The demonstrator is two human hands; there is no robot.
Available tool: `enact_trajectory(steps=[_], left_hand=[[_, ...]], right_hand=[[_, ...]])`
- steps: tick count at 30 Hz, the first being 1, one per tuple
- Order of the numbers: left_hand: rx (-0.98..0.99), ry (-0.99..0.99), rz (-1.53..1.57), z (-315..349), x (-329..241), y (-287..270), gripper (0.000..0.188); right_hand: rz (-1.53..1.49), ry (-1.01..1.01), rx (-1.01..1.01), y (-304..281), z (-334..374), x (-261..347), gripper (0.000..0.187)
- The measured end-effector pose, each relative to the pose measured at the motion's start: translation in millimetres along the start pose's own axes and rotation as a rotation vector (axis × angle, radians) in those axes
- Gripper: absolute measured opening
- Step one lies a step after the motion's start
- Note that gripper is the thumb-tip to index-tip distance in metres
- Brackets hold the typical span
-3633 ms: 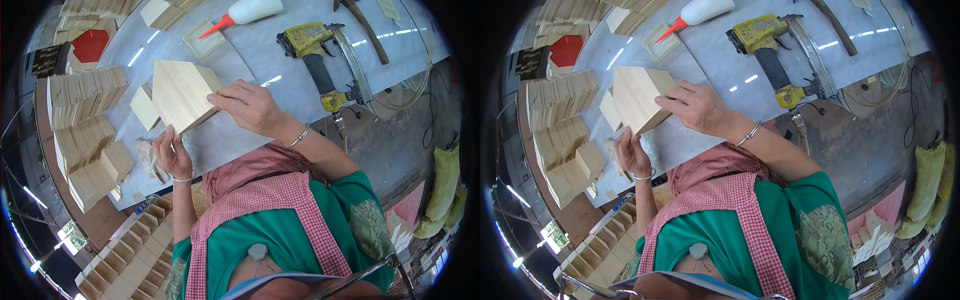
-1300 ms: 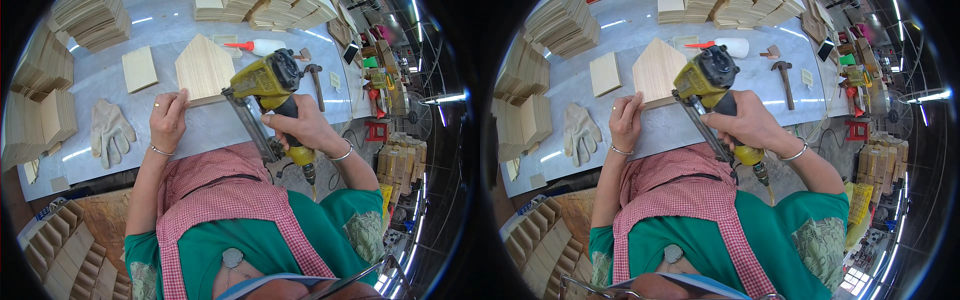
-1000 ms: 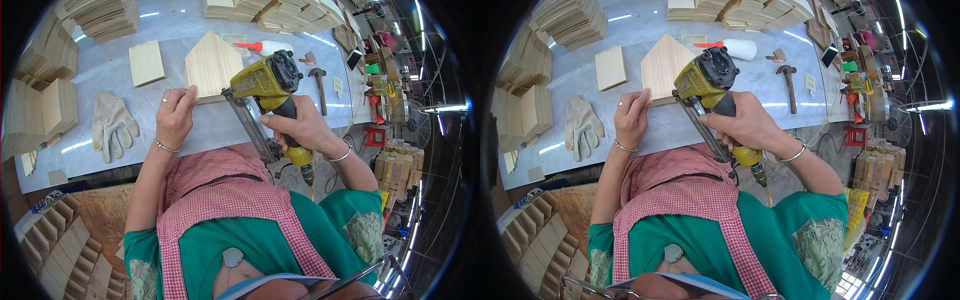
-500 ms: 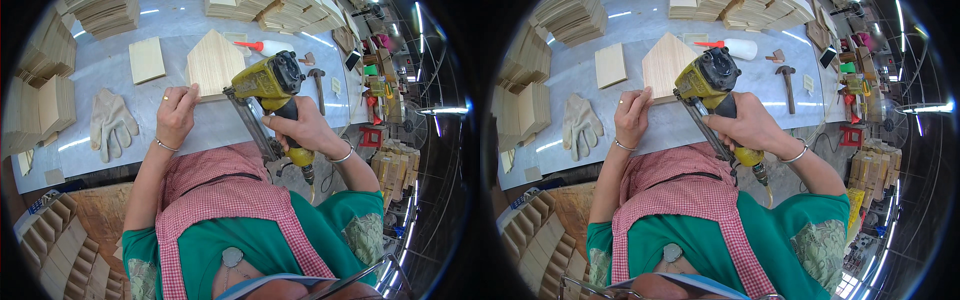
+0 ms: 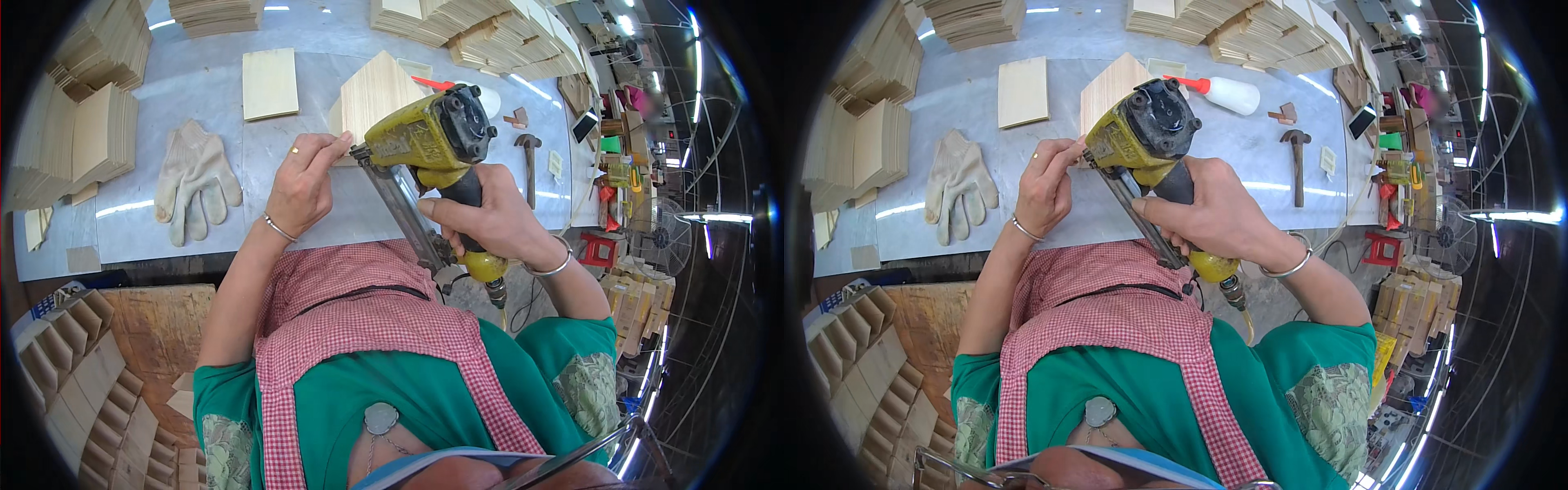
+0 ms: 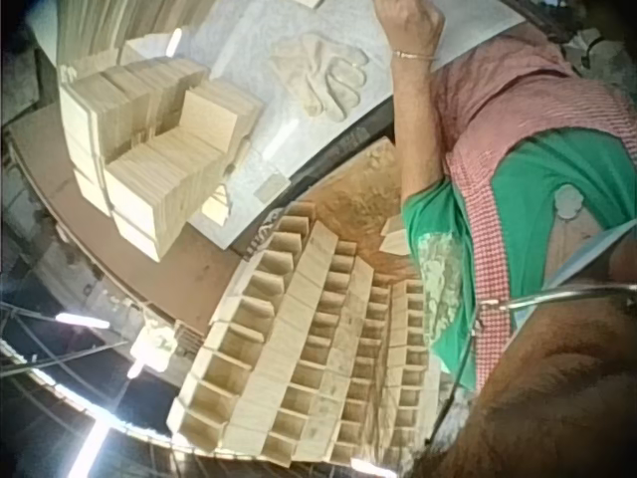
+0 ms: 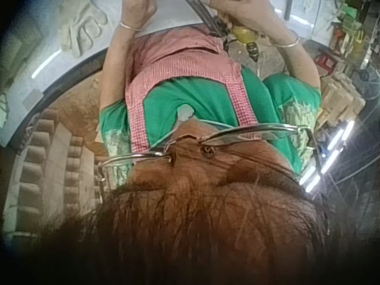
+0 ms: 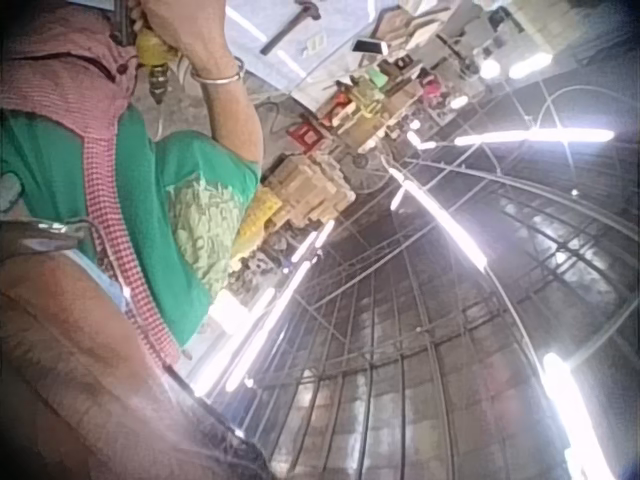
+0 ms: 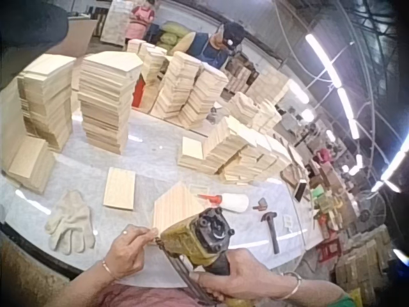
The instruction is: The worker assembles small wooden birdhouse-shaped boxes using glue and a pneumatic nail gun.
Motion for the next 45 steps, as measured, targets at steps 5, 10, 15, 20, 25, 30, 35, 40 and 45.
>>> enact_trajectory(steps=[5,10,15,20,25,30,35,40,45], left_hand=[[-0.010,0.013,-0.001,1,0,-1,0.053],[-0.006,0.023,0.008,0,1,-1,0.054],[-0.012,0.040,-0.010,1,1,-1,0.053],[0.018,-0.017,0.054,1,7,-7,0.051],[0.052,-0.143,0.418,-33,46,-17,0.043],[0.280,-0.239,0.633,-37,66,19,0.047],[0.192,-0.251,0.538,1,26,33,0.039],[0.133,-0.174,0.406,19,-4,41,0.036],[0.036,-0.088,0.287,21,-11,33,0.028]], right_hand=[[0.014,0.020,0.007,3,-3,1,0.030],[0.033,0.013,-0.005,3,-3,2,0.028],[0.136,0.008,0.016,3,-4,7,0.024],[0.061,0.031,-0.017,-2,4,-1,0.026],[-0.063,0.031,-0.116,-16,28,-27,0.024],[-0.121,0.001,-0.188,-29,39,-47,0.022],[-0.133,0.117,-0.227,-39,54,-77,0.024],[-0.146,0.144,-0.291,-47,70,-90,0.027],[-0.201,0.047,-0.330,-40,85,-89,0.027]])
Point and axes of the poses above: each hand's wrist, its own z-axis away from the middle knuckle, its own y-axis out of the palm, x = y × z, the point moved 10 cm from there along -z, towards the middle knuckle, and after that the axes turned 13 degrees about x, right-handed, at the moved point
